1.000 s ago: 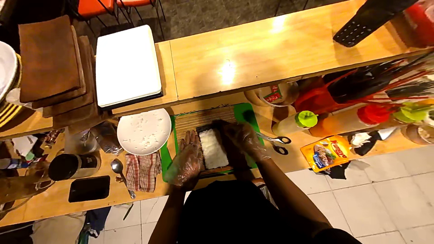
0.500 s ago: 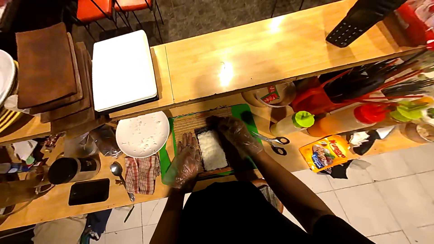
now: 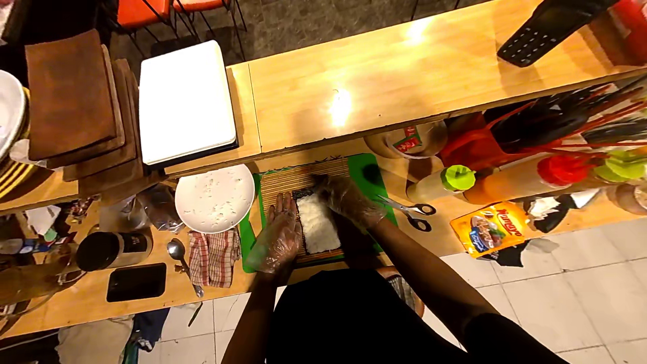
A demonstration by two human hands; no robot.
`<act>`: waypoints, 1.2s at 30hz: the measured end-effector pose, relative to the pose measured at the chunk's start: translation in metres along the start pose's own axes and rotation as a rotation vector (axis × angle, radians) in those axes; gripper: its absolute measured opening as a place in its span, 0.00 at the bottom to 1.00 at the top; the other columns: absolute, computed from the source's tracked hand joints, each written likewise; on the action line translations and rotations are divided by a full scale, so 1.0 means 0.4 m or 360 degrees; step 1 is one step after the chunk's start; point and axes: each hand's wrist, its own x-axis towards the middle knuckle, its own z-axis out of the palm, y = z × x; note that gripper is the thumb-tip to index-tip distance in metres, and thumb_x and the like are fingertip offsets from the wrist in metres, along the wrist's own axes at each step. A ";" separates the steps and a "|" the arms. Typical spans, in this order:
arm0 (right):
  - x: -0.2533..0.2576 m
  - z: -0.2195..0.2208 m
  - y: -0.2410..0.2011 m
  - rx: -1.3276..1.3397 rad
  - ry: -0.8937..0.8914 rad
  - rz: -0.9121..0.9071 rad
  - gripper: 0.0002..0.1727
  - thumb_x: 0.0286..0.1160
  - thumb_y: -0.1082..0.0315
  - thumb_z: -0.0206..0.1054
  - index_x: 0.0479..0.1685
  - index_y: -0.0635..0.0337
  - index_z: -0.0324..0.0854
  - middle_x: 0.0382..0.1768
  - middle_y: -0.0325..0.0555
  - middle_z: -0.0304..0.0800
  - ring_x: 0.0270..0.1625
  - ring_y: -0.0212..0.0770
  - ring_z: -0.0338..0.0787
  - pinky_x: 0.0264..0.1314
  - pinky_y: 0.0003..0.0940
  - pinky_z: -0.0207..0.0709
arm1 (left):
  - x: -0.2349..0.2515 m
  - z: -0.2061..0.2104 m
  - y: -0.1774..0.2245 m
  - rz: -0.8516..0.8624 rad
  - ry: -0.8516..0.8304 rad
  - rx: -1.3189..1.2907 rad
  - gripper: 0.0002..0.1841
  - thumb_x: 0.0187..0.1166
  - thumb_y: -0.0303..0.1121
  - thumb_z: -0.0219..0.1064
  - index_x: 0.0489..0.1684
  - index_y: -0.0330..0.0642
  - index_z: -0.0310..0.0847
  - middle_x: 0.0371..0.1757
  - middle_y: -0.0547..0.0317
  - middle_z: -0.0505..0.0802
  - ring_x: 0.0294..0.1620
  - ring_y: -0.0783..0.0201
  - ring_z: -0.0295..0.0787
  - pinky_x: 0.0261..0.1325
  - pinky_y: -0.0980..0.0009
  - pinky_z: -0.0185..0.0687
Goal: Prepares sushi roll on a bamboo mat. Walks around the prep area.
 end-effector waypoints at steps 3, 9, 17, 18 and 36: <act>0.006 0.000 0.006 -0.0112 -0.0010 -0.0039 0.06 0.71 0.66 0.74 0.42 0.49 0.95 0.48 0.44 0.94 0.55 0.48 0.91 0.63 0.53 0.83 | 0.005 -0.012 0.005 -0.0022 -0.0075 0.0044 0.32 0.90 0.45 0.38 0.94 0.42 0.54 0.96 0.56 0.55 0.98 0.56 0.35 0.97 0.49 0.34; 0.001 0.002 -0.015 0.0036 -0.0043 -0.0013 0.09 0.73 0.71 0.71 0.46 0.52 0.94 0.51 0.48 0.93 0.57 0.49 0.91 0.64 0.52 0.83 | 0.005 -0.028 0.015 -0.0013 -0.0105 0.0042 0.32 0.91 0.45 0.38 0.94 0.41 0.54 0.97 0.56 0.52 0.98 0.57 0.32 0.97 0.49 0.33; -0.017 0.030 -0.044 0.0048 0.0035 0.0028 0.10 0.81 0.67 0.66 0.52 0.58 0.89 0.54 0.52 0.91 0.60 0.50 0.89 0.68 0.50 0.82 | 0.009 -0.022 0.021 -0.0038 -0.0120 0.0027 0.33 0.91 0.46 0.41 0.94 0.39 0.52 0.97 0.55 0.50 0.98 0.57 0.33 0.97 0.50 0.33; -0.015 0.033 -0.047 0.0065 0.0040 0.0052 0.09 0.81 0.68 0.66 0.51 0.60 0.89 0.53 0.54 0.91 0.58 0.51 0.90 0.66 0.51 0.83 | 0.009 -0.018 0.019 -0.0028 -0.0113 0.0029 0.34 0.91 0.46 0.41 0.94 0.39 0.50 0.97 0.55 0.49 0.98 0.57 0.32 0.97 0.50 0.32; 0.022 0.054 -0.123 -0.0082 -0.0078 0.0063 0.12 0.80 0.62 0.69 0.52 0.60 0.89 0.51 0.56 0.91 0.56 0.54 0.91 0.61 0.54 0.85 | 0.011 -0.028 0.029 -0.0003 -0.0148 0.0045 0.34 0.91 0.45 0.41 0.95 0.39 0.46 0.97 0.51 0.47 0.98 0.56 0.30 0.97 0.48 0.31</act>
